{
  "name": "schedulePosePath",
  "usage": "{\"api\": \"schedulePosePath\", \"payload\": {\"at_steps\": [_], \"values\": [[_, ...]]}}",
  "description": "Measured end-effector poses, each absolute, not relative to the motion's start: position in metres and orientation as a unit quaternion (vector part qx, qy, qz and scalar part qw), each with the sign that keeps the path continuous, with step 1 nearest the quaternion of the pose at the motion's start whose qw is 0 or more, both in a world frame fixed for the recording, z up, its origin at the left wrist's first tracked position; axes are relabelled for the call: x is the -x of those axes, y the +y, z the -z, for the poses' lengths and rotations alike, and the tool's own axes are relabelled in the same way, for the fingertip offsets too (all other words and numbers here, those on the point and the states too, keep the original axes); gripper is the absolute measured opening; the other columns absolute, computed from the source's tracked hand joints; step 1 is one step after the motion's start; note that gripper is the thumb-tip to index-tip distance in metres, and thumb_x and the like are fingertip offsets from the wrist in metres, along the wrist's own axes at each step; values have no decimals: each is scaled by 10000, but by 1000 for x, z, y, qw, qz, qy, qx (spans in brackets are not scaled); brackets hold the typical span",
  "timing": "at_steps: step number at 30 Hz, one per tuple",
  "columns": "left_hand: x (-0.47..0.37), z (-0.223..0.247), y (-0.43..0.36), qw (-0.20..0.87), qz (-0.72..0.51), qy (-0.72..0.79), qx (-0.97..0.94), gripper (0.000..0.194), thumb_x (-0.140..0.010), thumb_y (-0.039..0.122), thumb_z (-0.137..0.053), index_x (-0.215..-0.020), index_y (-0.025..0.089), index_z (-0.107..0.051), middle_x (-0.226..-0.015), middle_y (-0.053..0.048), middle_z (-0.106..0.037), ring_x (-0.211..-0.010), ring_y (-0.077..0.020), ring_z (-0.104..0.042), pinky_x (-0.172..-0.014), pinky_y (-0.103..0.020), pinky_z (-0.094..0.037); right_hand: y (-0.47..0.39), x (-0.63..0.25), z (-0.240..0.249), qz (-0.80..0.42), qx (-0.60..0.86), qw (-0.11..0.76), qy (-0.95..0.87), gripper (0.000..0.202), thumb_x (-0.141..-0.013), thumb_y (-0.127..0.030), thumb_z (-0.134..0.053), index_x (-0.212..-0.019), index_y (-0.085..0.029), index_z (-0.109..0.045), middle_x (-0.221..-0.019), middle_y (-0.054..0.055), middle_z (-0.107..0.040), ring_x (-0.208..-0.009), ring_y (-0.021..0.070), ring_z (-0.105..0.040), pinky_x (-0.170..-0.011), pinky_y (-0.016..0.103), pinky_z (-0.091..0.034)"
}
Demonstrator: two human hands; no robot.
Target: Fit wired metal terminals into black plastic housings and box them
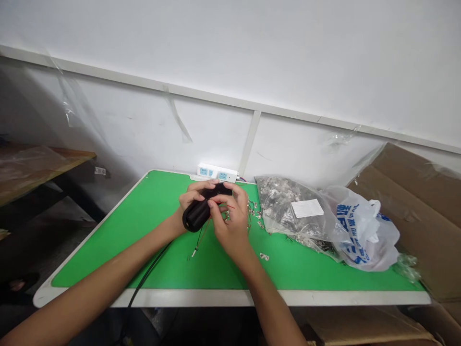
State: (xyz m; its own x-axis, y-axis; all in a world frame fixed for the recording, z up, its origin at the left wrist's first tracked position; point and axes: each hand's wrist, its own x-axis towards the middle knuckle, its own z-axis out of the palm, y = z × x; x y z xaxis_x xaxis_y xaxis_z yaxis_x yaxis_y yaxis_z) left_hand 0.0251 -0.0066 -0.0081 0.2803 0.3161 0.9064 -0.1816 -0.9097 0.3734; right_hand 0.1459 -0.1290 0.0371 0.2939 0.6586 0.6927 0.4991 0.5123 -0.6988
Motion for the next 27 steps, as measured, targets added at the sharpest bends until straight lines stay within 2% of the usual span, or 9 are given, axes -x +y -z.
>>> {"api": "schedulePosePath", "payload": {"at_steps": [4, 10, 14, 17, 20, 22, 24, 27], "values": [[-26, 9, -8, 186, -615, -12, -766, 256, -927, 322, -795, -977, 273, -549, -1326, -53, -651, -1318, -245, -644, -1088, -541, -595, -132, -145, -38, -90, 486, 641, -587, 133, -991, -353, -643, -952, -269, -739, -1357, 112, -565, -1383, 301, -523, -881, 432, -635], [-20, 4, -6, 168, -593, -21, -787, 186, -963, 342, -744, -948, 266, -575, -1277, -50, -686, -1309, -244, -657, -1093, -526, -595, -136, -143, -41, -89, 494, 646, -575, 127, -968, -348, -674, -894, -261, -730, -1338, 111, -583, -1368, 290, -539, -1043, 487, -571], [-14, -9, -8, 176, -513, 8, -840, 137, -938, 298, -766, -982, 255, -644, -1256, -74, -718, -1299, -267, -671, -1082, -490, -593, -127, -147, -36, -136, 489, 665, -548, 170, -948, -388, -697, -869, -245, -746, -1285, 112, -633, -1309, 284, -585, -1100, 505, -527], [-15, -13, -11, 198, -484, 42, -851, 447, -826, 376, -884, -1182, 260, -640, -1264, -102, -719, -1232, -296, -705, -1040, -480, -605, -115, -153, -29, -231, 489, 675, -502, 251, -882, -471, -752, -826, -227, -748, -1217, 112, -674, -1193, 286, -638, -991, 474, -585], [-18, -12, -15, 229, -498, 95, -831, 776, -749, 470, -939, -1380, 258, -541, -1281, -122, -705, -1174, -299, -729, -1006, -457, -614, -104, -159, -25, -356, 467, 690, -423, 309, -792, -510, -798, -829, -209, -743, -1073, 86, -721, -1017, 251, -673, -831, 381, -607], [-19, -12, -17, 239, -506, 115, -821, 836, -729, 534, -936, -1401, 251, -527, -1280, -126, -703, -1161, -298, -735, -993, -439, -618, -101, -161, -25, -439, 439, 687, -377, 306, -740, -490, -814, -817, -202, -743, -901, 48, -729, -846, 207, -663, -705, 309, -572], [-17, -14, -18, 234, -497, 112, -828, 802, -748, 558, -914, -1393, 251, -550, -1287, -127, -708, -1170, -299, -732, -993, -434, -618, -100, -163, -27, -500, 415, 676, -348, 273, -689, -445, -833, -756, -203, -726, -760, 12, -692, -701, 168, -607, -577, 260, -499], [-14, -20, -16, 217, -464, 91, -854, 763, -803, 511, -889, -1443, 266, -554, -1352, -133, -703, -1238, -312, -707, -1041, -457, -602, -101, -165, -30, -520, 404, 673, -337, 244, -662, -401, -840, -690, -216, -683, -713, 1, -663, -670, 164, -577, -532, 248, -456]]}}
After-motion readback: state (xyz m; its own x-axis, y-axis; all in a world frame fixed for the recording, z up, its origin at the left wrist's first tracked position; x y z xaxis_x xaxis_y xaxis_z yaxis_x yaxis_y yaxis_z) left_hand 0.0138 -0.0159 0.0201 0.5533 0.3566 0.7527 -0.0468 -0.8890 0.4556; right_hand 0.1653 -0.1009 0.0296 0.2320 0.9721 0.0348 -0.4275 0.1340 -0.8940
